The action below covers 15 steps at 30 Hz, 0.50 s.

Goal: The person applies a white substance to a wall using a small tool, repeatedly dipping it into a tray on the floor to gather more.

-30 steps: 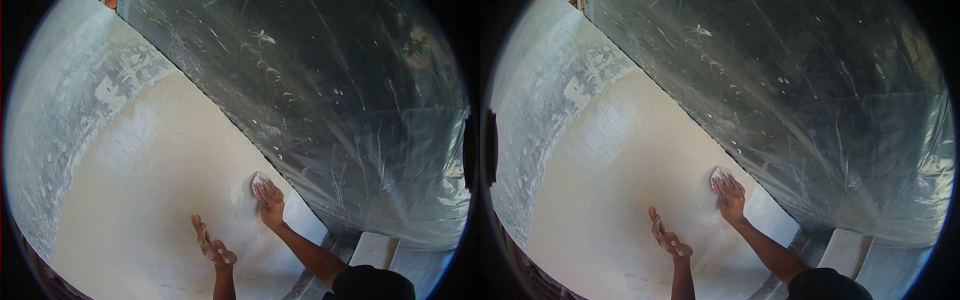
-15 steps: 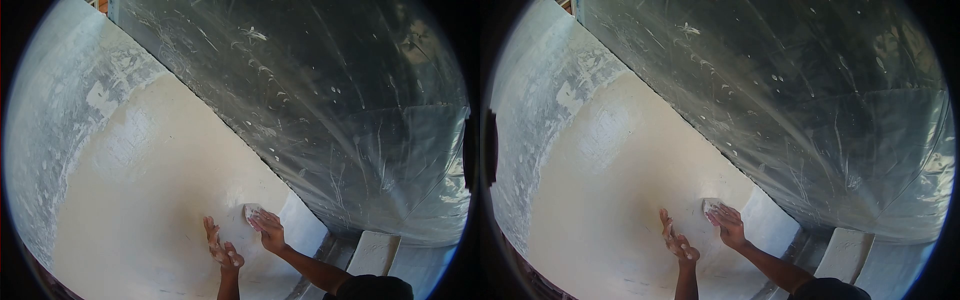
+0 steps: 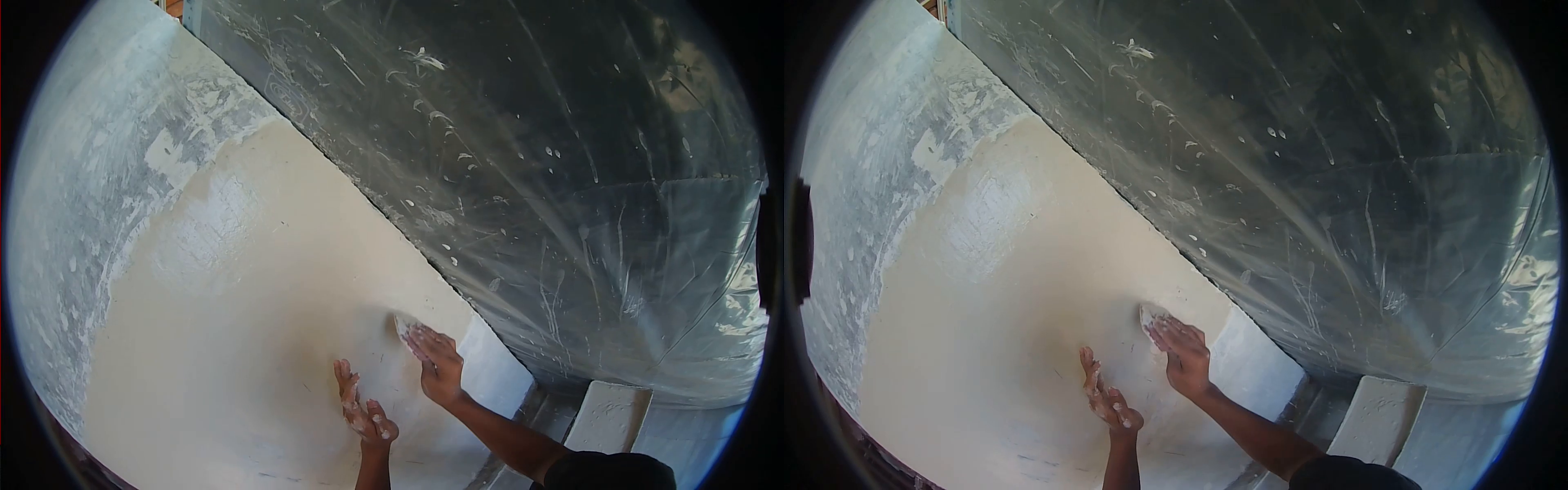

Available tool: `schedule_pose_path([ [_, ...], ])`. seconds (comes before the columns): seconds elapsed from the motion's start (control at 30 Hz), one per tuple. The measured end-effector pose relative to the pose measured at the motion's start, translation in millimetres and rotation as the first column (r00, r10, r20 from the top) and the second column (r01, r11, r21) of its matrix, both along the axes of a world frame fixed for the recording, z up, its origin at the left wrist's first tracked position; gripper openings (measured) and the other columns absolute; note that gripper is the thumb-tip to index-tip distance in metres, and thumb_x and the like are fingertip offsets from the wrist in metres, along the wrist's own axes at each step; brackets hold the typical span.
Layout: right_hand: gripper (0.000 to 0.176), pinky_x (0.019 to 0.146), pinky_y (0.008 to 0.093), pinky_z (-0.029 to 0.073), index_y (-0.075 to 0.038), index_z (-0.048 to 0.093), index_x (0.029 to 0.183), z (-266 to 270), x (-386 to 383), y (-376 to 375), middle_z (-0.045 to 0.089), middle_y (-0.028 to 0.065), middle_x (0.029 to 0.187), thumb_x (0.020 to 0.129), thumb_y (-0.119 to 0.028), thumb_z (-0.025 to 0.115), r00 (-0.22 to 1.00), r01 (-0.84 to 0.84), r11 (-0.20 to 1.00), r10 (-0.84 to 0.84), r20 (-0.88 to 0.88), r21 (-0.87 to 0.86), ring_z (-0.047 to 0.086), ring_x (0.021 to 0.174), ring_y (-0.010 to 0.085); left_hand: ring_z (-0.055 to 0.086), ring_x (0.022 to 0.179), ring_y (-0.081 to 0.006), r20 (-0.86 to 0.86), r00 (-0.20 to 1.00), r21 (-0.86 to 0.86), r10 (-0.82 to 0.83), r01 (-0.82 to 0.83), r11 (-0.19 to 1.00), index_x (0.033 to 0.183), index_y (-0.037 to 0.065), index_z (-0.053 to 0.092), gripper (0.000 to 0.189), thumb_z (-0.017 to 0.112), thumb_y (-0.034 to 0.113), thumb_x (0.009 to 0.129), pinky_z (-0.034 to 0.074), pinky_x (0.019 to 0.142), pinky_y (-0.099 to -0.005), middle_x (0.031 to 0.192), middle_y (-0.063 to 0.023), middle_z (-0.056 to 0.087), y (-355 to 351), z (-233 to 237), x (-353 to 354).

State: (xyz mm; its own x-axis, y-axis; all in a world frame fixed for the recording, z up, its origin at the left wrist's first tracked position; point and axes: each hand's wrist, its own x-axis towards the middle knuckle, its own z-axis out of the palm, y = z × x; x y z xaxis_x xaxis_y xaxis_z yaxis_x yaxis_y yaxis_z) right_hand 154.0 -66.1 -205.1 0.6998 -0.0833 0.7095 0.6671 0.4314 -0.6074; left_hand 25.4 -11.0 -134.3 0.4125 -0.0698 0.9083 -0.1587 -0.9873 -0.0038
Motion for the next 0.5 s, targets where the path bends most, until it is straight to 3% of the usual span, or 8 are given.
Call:
schedule_pose_path([
  [0.1, 0.058, 0.11, 0.0441, 0.035, -0.007, 0.065, 0.132, 40, 61, 18, 0.061, 0.0158, 0.138, 0.077, 0.012, 0.059, 0.981, 0.188, 0.982, -0.189, -0.05, -0.021, 0.052, 0.135, 0.0332, 0.039, 0.137, -0.0561, 0.023, 0.999, 0.018, -0.03, 0.03, 0.999, 0.135, -0.007, 0.043, 0.043, 0.035, 0.016, 0.1, 0.03, 0.114, -0.066, 0.141, -0.0333, 0.047, 0, 0, -2],
  [0.2, 0.06, 0.112, 0.045, 0.034, -0.01, 0.065, 0.133, 12, 21, 42, 0.059, 0.0144, 0.141, 0.077, 0.01, 0.059, 0.987, 0.155, 0.974, -0.159, -0.013, -0.164, 0.052, 0.135, 0.0326, 0.039, 0.136, -0.0563, 0.026, 1.0, 0.022, 0.009, -0.01, 1.0, 0.136, -0.007, 0.042, 0.044, 0.034, 0.017, 0.1, 0.03, 0.113, -0.0675, 0.14, -0.0305, 0.048, -1, 4, 0],
  [0.33, 0.058, 0.112, 0.045, 0.036, -0.011, 0.069, 0.127, -57, -83, 8, 0.065, 0.0132, 0.134, 0.075, 0.013, 0.058, 0.944, -0.219, 0.944, 0.269, 0.189, -0.247, 0.054, 0.133, 0.0286, 0.038, 0.137, -0.0565, 0.023, 0.996, 0.056, 0.091, -0.092, 0.994, 0.138, -0.005, 0.042, 0.044, 0.034, 0.018, 0.1, 0.03, 0.113, -0.0679, 0.141, -0.03, 0.047, 7, 15, -16],
  [0.43, 0.056, 0.109, 0.0437, 0.041, -0.009, 0.071, 0.122, -54, -70, -13, 0.069, 0.0118, 0.128, 0.073, 0.016, 0.058, 0.944, -0.28, 0.954, 0.294, 0.153, -0.102, 0.06, 0.127, 0.0275, 0.037, 0.138, -0.0565, 0.003, 0.988, 0.088, 0.155, -0.154, 0.984, 0.138, -0.004, 0.042, 0.044, 0.034, 0.019, 0.101, 0.03, 0.113, -0.0672, 0.145, -0.0312, 0.045, 16, 20, -33],
  [0.5, 0.054, 0.105, 0.0424, 0.043, -0.005, 0.071, 0.121, -15, -22, -13, 0.069, 0.0128, 0.126, 0.073, 0.017, 0.058, 0.989, -0.081, 0.995, 0.087, 0.121, -0.052, 0.063, 0.123, 0.029, 0.037, 0.138, -0.0565, -0.005, 0.985, 0.092, 0.173, -0.172, 0.981, 0.139, -0.003, 0.043, 0.044, 0.034, 0.02, 0.102, 0.03, 0.113, -0.0667, 0.147, -0.0316, 0.044, 15, 17, -37],
])
